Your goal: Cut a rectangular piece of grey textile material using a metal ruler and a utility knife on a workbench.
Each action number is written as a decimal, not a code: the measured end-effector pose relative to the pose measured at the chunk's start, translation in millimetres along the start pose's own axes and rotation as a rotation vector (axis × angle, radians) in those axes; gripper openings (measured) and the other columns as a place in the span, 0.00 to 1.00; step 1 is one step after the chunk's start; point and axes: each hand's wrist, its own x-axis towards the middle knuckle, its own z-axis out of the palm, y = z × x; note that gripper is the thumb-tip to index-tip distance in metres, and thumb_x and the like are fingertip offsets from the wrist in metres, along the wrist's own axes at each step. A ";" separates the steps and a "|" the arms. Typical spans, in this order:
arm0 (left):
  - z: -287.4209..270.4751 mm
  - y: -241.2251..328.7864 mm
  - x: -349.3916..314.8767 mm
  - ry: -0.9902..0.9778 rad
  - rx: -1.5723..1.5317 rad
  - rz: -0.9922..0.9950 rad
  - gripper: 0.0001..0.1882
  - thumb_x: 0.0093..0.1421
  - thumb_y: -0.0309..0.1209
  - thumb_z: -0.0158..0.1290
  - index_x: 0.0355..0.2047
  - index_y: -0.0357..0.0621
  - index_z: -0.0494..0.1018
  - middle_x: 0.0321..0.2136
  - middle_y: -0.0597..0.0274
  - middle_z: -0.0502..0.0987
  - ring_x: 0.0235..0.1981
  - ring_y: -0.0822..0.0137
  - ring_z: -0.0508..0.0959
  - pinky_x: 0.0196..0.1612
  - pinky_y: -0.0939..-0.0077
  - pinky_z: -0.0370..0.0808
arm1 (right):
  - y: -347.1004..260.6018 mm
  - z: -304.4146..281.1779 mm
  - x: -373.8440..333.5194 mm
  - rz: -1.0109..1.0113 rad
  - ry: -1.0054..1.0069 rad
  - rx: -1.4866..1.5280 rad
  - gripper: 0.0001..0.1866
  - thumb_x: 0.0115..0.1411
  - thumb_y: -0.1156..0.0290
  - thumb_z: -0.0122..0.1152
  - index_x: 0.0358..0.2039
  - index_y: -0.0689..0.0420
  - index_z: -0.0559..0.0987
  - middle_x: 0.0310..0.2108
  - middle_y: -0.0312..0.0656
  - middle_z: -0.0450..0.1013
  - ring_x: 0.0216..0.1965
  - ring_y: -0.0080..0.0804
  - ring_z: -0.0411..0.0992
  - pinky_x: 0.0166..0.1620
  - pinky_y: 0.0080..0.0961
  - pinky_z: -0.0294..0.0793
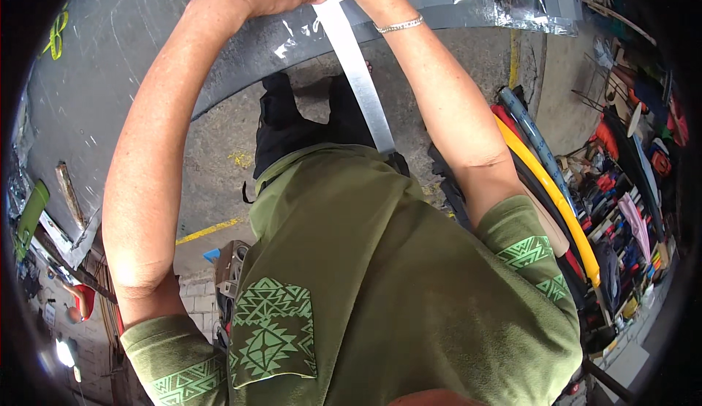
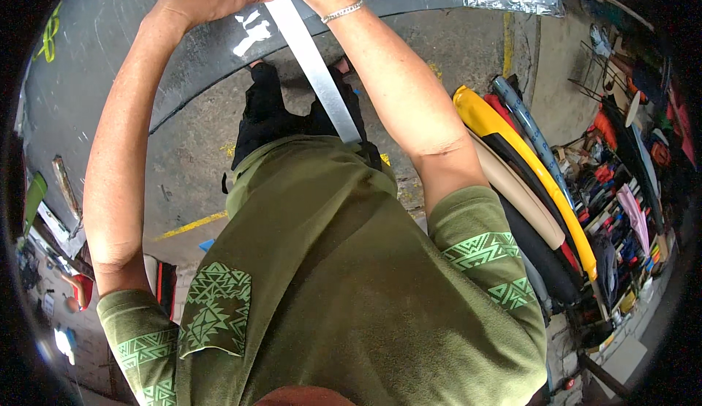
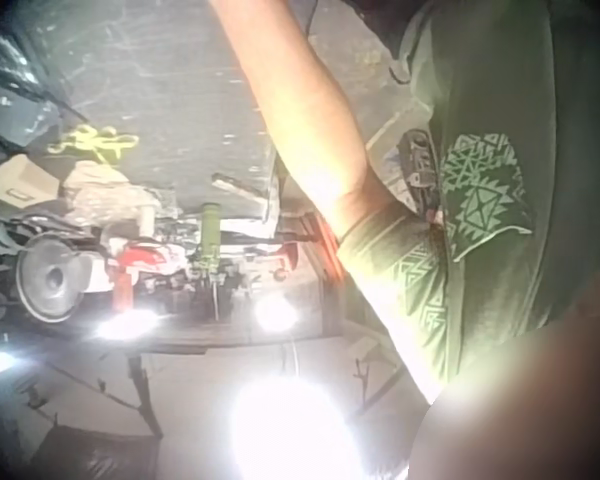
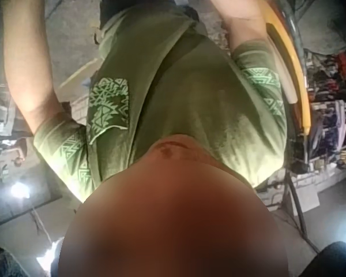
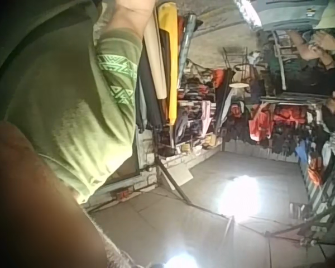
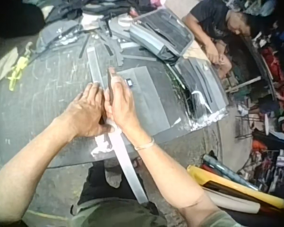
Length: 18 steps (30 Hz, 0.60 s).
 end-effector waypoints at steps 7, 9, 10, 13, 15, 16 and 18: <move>57.5 -39.1 -6.4 0.504 -0.449 0.357 0.57 0.55 0.58 0.62 0.69 0.23 0.56 0.71 0.30 0.55 0.74 0.38 0.52 0.75 0.53 0.53 | -7.9 4.2 -7.2 0.261 -0.393 0.154 0.28 0.59 0.86 0.60 0.60 0.67 0.67 0.59 0.64 0.70 0.49 0.63 0.73 0.50 0.47 0.76; 48.2 -33.8 0.1 0.462 -0.867 0.541 0.57 0.54 0.58 0.62 0.69 0.24 0.55 0.71 0.31 0.55 0.74 0.39 0.52 0.75 0.52 0.53 | 6.6 20.6 -20.2 -0.029 0.092 0.433 0.29 0.58 0.86 0.61 0.61 0.67 0.67 0.58 0.62 0.72 0.48 0.62 0.74 0.51 0.46 0.77; 20.6 -12.1 -3.2 0.237 -0.419 0.266 0.57 0.54 0.58 0.62 0.69 0.24 0.55 0.71 0.32 0.55 0.74 0.39 0.52 0.75 0.52 0.53 | 2.9 16.6 -19.1 -0.026 0.082 0.432 0.29 0.58 0.86 0.61 0.61 0.67 0.67 0.58 0.62 0.72 0.48 0.62 0.74 0.51 0.46 0.77; -0.5 3.0 -5.3 -0.021 0.054 -0.033 0.58 0.55 0.59 0.61 0.70 0.24 0.54 0.71 0.33 0.55 0.75 0.40 0.52 0.74 0.52 0.54 | -14.7 -1.5 -2.6 0.191 -0.407 0.134 0.28 0.59 0.85 0.60 0.61 0.68 0.67 0.58 0.62 0.71 0.48 0.63 0.74 0.52 0.47 0.76; 0.1 4.4 -5.2 -0.053 0.074 -0.051 0.58 0.55 0.60 0.60 0.70 0.24 0.53 0.72 0.33 0.54 0.75 0.40 0.52 0.74 0.52 0.54 | -15.1 -0.4 -3.5 0.192 -0.417 0.113 0.27 0.60 0.84 0.59 0.60 0.69 0.67 0.58 0.63 0.71 0.48 0.62 0.74 0.51 0.46 0.76; -0.3 6.1 -3.5 -0.063 0.058 -0.047 0.58 0.55 0.60 0.60 0.70 0.25 0.53 0.72 0.33 0.53 0.75 0.41 0.51 0.74 0.51 0.53 | -8.3 5.2 -8.0 0.193 -0.415 0.107 0.27 0.60 0.84 0.59 0.60 0.69 0.67 0.58 0.63 0.71 0.48 0.62 0.74 0.51 0.46 0.76; 7.0 4.4 -1.2 -0.071 0.045 -0.045 0.58 0.55 0.60 0.59 0.71 0.25 0.52 0.72 0.33 0.52 0.75 0.41 0.51 0.75 0.51 0.53 | 11.1 25.9 -22.9 -0.030 0.046 0.407 0.25 0.61 0.82 0.59 0.60 0.69 0.68 0.58 0.63 0.71 0.47 0.61 0.74 0.51 0.45 0.76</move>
